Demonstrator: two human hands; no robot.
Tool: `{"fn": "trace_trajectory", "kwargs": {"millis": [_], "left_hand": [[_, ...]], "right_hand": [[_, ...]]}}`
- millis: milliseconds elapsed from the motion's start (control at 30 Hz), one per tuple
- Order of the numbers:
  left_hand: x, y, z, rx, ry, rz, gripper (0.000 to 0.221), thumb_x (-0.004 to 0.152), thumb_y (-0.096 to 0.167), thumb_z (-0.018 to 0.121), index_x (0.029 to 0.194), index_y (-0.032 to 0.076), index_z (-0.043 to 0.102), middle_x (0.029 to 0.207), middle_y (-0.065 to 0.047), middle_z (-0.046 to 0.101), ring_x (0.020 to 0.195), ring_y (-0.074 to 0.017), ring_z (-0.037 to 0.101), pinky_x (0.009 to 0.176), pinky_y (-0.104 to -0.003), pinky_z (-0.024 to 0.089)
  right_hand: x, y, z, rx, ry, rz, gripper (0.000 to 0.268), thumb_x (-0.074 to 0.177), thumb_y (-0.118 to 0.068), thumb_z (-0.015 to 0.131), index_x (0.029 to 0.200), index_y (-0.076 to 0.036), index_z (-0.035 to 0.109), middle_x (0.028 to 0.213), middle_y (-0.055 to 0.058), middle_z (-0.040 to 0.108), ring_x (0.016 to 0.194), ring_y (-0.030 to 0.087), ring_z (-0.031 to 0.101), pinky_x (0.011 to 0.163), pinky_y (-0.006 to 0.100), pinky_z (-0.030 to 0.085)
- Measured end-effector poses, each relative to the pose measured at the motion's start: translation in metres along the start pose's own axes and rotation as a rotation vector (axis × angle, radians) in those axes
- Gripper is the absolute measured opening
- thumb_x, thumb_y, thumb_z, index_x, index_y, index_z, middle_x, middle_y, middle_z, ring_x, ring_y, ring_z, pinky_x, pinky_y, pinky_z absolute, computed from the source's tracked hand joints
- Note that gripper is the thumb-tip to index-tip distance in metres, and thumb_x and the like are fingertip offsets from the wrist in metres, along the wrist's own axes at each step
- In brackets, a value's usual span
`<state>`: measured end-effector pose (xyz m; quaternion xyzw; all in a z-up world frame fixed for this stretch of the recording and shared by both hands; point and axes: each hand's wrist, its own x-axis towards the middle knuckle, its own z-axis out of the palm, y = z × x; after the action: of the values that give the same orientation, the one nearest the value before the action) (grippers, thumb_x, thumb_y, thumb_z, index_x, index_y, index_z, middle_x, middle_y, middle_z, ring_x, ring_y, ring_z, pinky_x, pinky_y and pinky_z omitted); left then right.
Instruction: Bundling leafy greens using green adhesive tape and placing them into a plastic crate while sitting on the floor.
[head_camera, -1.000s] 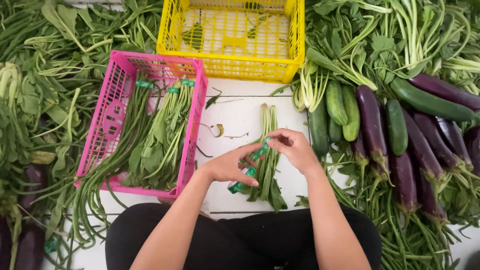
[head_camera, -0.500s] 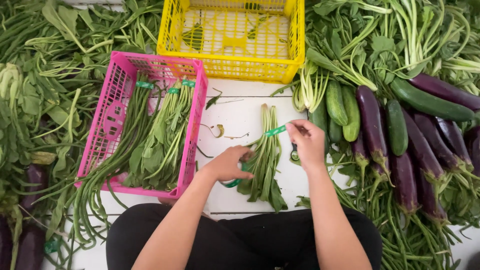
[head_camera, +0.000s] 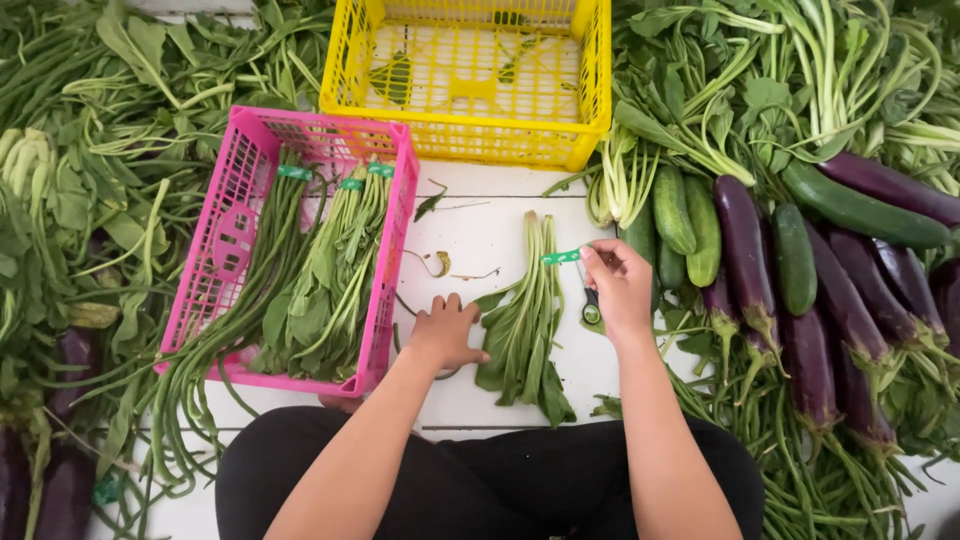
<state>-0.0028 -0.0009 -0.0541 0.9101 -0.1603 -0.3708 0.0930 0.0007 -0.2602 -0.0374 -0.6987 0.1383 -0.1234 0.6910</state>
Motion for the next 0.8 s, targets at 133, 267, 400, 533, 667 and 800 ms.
{"fn": "trace_trajectory", "kwargs": {"millis": [133,267,400,533,667,800], "left_hand": [[-0.005,0.004,-0.008,0.015,0.028,0.025,0.044,0.092,0.041,0.069,0.125,0.014,0.06,0.129,-0.013,0.053,0.128,-0.0344,0.048,0.105,-0.056,0.043],[-0.005,0.003,-0.009,0.016,0.078,0.052,0.036,0.092,0.037,0.068,0.119,0.014,0.063,0.124,-0.012,0.056,0.123,-0.0327,0.052,0.1,-0.053,0.046],[-0.001,0.002,-0.017,-0.054,0.17,0.077,0.026,0.093,0.037,0.062,0.111,0.018,0.066,0.108,-0.006,0.065,0.111,-0.0288,0.063,0.093,-0.049,0.051],[0.001,0.018,-0.033,-0.205,0.217,0.048,0.028,0.09,0.036,0.061,0.11,0.017,0.069,0.105,-0.006,0.071,0.109,-0.0325,0.068,0.092,-0.051,0.055],[0.037,0.039,-0.053,-0.249,0.252,0.03,0.029,0.091,0.039,0.057,0.107,0.019,0.071,0.107,-0.006,0.073,0.109,-0.0334,0.07,0.093,-0.052,0.056],[0.094,0.052,-0.044,-0.259,0.364,-0.064,0.032,0.092,0.042,0.054,0.11,0.02,0.068,0.104,-0.005,0.072,0.101,-0.0326,0.073,0.087,-0.053,0.057]], "right_hand": [[0.002,0.002,-0.001,0.019,0.017,-0.01,0.006,0.092,-0.005,0.074,0.098,-0.003,0.073,0.069,0.005,0.057,0.057,0.009,0.056,0.054,0.021,0.049],[0.003,0.002,-0.002,0.004,0.027,-0.018,0.005,0.093,-0.005,0.073,0.098,-0.003,0.072,0.069,0.004,0.057,0.057,0.008,0.056,0.053,0.02,0.048],[0.008,0.003,-0.003,0.022,0.043,-0.005,0.004,0.094,-0.006,0.073,0.098,-0.003,0.072,0.07,0.005,0.056,0.056,0.009,0.055,0.052,0.022,0.048],[0.013,0.01,-0.008,0.036,0.048,-0.011,0.007,0.096,-0.006,0.071,0.102,-0.002,0.071,0.072,0.006,0.055,0.055,0.01,0.054,0.051,0.023,0.046],[0.015,0.006,-0.009,0.064,0.067,-0.002,0.009,0.096,-0.006,0.072,0.103,-0.002,0.072,0.073,0.006,0.057,0.055,0.01,0.054,0.052,0.023,0.046],[0.018,0.009,-0.017,0.05,0.07,0.007,0.01,0.096,-0.006,0.071,0.105,-0.001,0.071,0.075,0.007,0.057,0.057,0.011,0.055,0.053,0.024,0.046]]}}
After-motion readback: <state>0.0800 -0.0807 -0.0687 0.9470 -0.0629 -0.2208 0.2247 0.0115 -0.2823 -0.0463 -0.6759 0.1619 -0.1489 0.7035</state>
